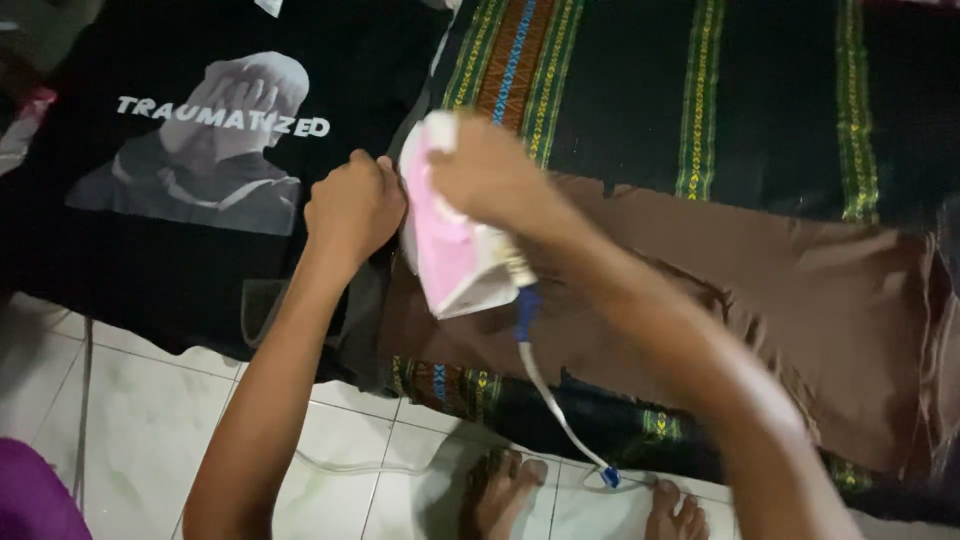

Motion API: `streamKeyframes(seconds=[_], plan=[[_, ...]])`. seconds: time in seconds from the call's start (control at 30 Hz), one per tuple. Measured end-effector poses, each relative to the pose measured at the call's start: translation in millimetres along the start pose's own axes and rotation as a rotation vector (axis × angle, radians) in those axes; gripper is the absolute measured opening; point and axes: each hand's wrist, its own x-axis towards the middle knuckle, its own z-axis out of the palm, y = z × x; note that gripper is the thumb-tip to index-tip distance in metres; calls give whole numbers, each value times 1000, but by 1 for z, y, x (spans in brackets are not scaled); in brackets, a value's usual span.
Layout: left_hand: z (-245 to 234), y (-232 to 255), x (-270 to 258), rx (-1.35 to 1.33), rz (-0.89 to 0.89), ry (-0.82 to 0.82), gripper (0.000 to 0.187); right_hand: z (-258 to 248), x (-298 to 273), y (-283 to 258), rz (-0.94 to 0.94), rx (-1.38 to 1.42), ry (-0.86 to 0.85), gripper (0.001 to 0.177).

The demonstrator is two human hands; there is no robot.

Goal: Ironing and folding a brown t-shirt on a bed.

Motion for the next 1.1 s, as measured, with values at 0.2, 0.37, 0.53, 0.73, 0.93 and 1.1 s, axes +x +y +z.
streamKeyframes(seconds=[0.2, 0.37, 0.53, 0.73, 0.93, 1.1], plan=[[13, 4, -40, -10, 290, 94, 45, -99, -79, 25, 165, -111, 93, 51], [15, 5, -31, 181, 979, -54, 42, -115, -99, 114, 415, -445, 95, 65], [30, -8, -20, 189, 1076, 38, 32, -121, -115, 139, 546, -449, 83, 64], [27, -17, -24, 202, 1099, 189, 20, -122, -114, 168, 631, -465, -7, 69], [20, -15, -28, 383, 1097, 191, 26, -120, -112, 167, 541, -436, 4, 63], [13, -3, -24, 495, 1028, 112, 27, -114, -96, 131, 584, -327, -55, 65]])
